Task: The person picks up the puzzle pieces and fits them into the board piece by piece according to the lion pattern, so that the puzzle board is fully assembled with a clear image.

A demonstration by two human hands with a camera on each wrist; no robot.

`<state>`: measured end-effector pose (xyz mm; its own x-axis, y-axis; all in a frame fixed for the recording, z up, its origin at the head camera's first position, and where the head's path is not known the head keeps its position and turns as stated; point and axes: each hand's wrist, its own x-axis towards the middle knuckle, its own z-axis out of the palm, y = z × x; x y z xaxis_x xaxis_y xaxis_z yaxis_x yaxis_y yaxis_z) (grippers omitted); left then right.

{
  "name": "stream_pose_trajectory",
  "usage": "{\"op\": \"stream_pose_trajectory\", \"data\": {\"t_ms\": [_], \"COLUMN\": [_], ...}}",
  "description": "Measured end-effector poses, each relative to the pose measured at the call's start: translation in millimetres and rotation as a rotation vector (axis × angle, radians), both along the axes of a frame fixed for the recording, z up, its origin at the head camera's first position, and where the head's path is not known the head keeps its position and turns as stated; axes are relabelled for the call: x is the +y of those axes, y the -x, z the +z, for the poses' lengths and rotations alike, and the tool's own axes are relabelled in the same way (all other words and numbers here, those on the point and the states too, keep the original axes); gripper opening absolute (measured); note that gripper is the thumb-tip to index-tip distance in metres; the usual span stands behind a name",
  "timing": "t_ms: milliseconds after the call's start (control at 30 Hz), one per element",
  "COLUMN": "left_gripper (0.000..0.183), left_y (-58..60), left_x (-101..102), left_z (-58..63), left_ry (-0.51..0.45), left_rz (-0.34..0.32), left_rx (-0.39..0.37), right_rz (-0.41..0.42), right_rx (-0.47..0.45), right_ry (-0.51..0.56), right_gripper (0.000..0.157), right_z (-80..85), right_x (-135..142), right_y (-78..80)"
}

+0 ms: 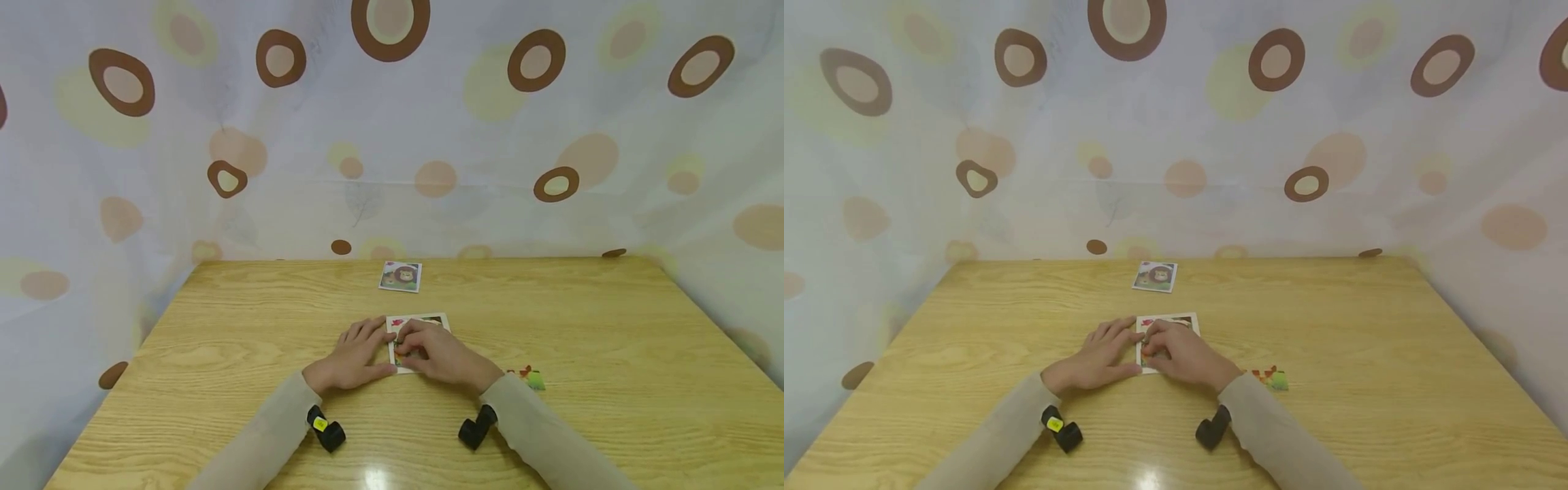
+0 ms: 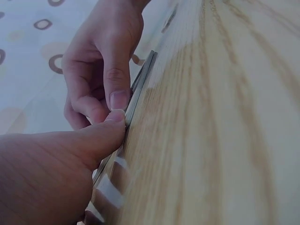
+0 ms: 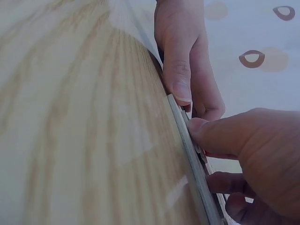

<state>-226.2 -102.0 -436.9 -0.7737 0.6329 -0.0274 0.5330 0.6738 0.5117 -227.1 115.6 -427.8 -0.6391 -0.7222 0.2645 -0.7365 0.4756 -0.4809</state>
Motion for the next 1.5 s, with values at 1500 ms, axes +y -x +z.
{"op": "stream_pose_trajectory", "data": {"t_ms": [1500], "left_gripper": [0.035], "left_y": [-2.7], "left_x": [7.7], "left_z": [1.2], "left_ry": [-0.087], "left_rz": [0.107], "left_rx": [0.092], "right_rz": [-0.190], "right_rx": [-0.183], "right_ry": [-0.009], "right_gripper": [0.021], "right_z": [2.5], "right_x": [-4.1], "right_y": [5.5]}}
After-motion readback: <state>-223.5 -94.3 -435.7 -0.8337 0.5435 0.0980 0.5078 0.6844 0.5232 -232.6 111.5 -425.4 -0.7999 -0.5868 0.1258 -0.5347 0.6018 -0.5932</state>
